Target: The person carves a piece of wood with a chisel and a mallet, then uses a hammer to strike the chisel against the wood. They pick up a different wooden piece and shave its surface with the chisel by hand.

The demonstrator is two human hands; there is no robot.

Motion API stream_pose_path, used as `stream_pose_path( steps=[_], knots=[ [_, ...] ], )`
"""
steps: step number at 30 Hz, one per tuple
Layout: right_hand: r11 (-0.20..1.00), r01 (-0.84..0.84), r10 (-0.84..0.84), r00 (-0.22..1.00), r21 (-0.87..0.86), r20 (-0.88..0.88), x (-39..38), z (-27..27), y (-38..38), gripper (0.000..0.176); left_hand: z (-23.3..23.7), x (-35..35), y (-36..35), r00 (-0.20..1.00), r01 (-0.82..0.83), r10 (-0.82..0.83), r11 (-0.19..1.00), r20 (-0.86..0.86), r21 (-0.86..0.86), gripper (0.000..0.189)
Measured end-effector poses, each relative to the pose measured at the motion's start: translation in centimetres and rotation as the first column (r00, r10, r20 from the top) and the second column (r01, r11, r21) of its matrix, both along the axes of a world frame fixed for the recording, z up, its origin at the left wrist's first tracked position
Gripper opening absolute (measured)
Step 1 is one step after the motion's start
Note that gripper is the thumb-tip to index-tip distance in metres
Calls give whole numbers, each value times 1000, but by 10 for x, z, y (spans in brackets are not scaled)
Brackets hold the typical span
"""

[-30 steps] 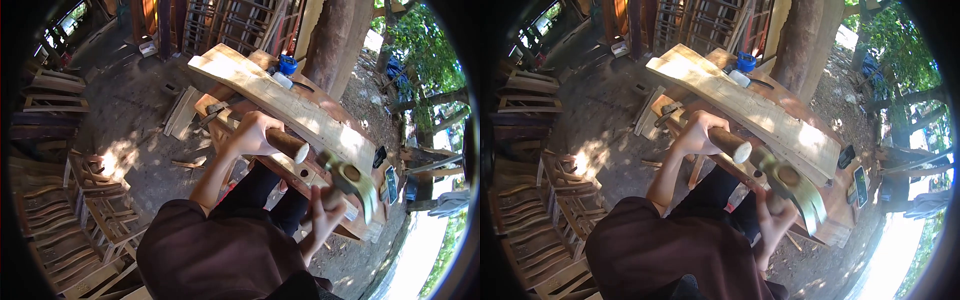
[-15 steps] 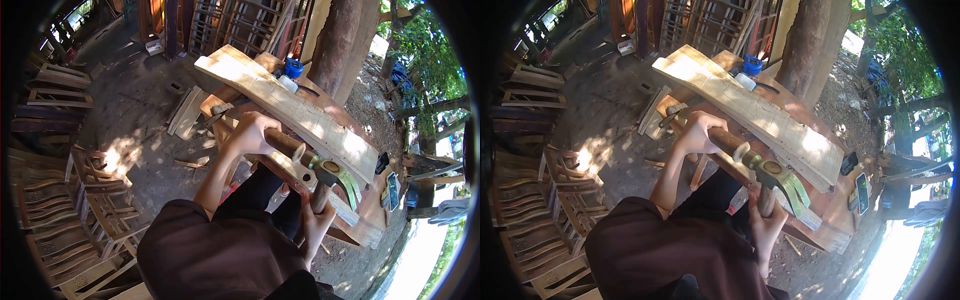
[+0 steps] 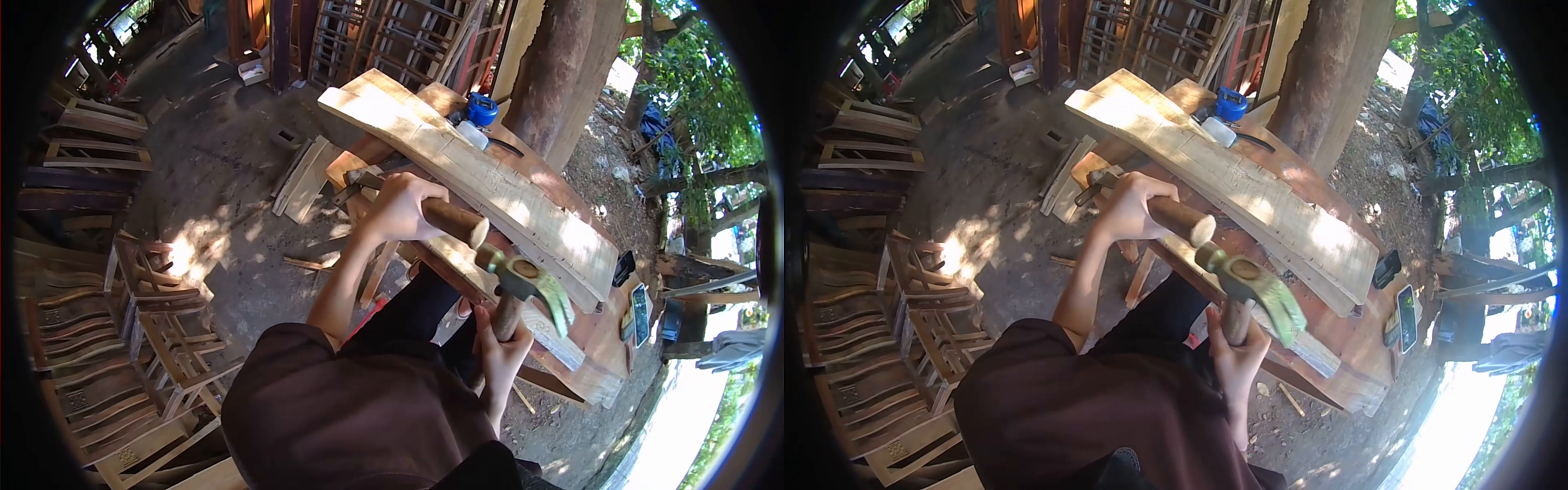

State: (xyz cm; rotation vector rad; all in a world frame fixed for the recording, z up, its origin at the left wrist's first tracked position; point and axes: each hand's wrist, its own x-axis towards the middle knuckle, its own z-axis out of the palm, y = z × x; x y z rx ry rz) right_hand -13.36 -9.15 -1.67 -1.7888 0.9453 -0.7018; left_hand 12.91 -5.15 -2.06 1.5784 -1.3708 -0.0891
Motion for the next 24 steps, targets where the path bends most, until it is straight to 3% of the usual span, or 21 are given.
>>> stream_pose_path(
  steps=[2,4,8,9,10,16,20,21,24],
  knots=[
    [953,10,-58,987,301,151,-6,13,1,18,-1,6,6,999,32,-32,999,11,24,19],
    [963,9,-112,922,269,370,-18,16,2,12,-1,0,12,999,48,-48,998,9,52,19],
    [993,115,-82,852,-31,516,-54,3,-4,20,4,-52,8,997,76,-74,992,18,-104,18],
    [991,110,-56,842,-70,536,-66,-4,-8,19,-2,-68,2,994,48,-32,988,105,-146,19],
    [980,32,80,842,-197,534,-74,-6,-14,20,-6,-83,-2,992,65,-48,986,115,-153,18],
    [959,94,31,902,-266,431,-109,-11,-7,21,-16,-153,-25,978,180,-158,968,133,-174,21],
    [884,50,85,960,-464,265,-142,4,-10,23,-5,-152,-22,978,197,-177,953,108,-230,19],
    [869,60,104,948,-491,300,-145,5,-10,23,-8,-152,-23,984,176,-160,939,78,-296,21],
    [848,147,72,920,-510,385,-134,-5,-4,25,-6,-143,-17,978,204,-190,952,83,-226,19]
  ],
)
